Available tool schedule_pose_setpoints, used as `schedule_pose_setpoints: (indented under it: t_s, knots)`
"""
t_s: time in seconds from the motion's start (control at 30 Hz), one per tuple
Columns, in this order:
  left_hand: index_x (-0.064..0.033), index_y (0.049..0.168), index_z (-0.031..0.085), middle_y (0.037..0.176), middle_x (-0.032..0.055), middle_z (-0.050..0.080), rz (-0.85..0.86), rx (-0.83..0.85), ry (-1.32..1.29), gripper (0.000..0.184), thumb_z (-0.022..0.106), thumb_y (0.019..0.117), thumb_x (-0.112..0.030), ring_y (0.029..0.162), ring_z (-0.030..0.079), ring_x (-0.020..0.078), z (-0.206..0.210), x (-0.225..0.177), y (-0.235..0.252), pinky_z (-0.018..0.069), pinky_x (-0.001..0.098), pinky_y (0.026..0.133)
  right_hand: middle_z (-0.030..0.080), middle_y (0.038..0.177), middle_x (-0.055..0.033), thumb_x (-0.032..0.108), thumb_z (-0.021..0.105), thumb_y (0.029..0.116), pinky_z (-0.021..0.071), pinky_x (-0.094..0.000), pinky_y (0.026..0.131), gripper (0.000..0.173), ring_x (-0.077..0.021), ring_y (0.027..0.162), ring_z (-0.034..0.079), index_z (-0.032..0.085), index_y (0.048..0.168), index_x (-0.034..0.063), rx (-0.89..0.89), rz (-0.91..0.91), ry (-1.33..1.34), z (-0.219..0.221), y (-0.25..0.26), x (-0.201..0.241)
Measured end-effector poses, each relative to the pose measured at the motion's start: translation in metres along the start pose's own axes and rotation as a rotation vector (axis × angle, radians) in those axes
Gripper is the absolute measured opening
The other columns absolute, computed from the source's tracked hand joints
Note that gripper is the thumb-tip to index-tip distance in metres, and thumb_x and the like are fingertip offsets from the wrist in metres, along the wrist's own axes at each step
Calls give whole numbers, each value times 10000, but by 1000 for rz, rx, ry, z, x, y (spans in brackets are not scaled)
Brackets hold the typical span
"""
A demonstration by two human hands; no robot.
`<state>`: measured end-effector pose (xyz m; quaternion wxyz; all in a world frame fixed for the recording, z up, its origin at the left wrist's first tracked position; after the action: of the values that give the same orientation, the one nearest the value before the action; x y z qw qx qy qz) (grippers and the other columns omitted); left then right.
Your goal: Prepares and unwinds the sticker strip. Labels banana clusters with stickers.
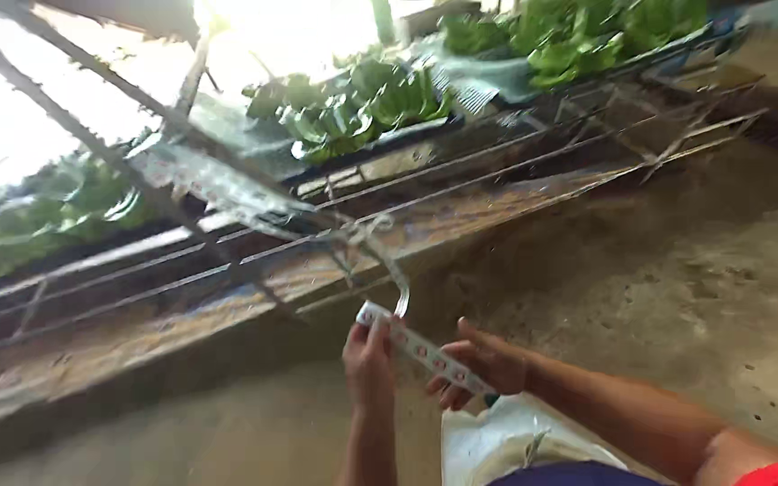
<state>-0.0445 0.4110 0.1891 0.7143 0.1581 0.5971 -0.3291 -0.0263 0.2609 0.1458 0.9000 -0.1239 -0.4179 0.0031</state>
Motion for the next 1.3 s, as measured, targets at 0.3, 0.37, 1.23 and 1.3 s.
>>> schedule_pose_setpoints:
  t_s: [0.3,0.37,1.23,1.3]
  knots:
    - [-26,1046,595,879,78,750,-140,-148,-55,55,542,1039,-39,786,750,165,-28,18,13,626,294,715,757,1143,-98,293,257,1094,629,-346,852,407,-224,967,762,594,1185,83,-142,48,52,-9,-13,-5]
    - [-33,1047,596,887,77,754,-151,-130,-41,62,535,1043,-44,787,753,160,-27,21,10,627,289,711,771,1101,-88,219,374,1072,633,-339,847,302,-208,941,768,624,1153,72,-173,43,-1,-11,-14,-6]
    - [33,1069,611,892,121,753,-300,74,-122,142,496,991,65,817,748,172,-46,60,-61,618,312,783,747,910,92,56,580,956,586,-195,788,188,3,833,698,755,927,116,-229,66,-266,-11,-8,-80]
    - [41,1092,596,912,117,754,-285,121,-118,158,525,958,85,847,749,176,-47,60,-70,618,326,826,756,913,92,48,578,957,589,-198,792,198,0,838,704,759,925,122,-219,77,-246,-11,-10,-89]
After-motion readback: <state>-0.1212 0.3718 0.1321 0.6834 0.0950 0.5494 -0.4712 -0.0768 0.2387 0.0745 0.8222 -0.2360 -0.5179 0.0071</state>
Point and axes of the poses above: each hand's wrist, its own y-axis towards the middle knuckle, its own z-axis out of the palm, x = y × z, the point moved 10 cm from there along y, towards the middle knuckle
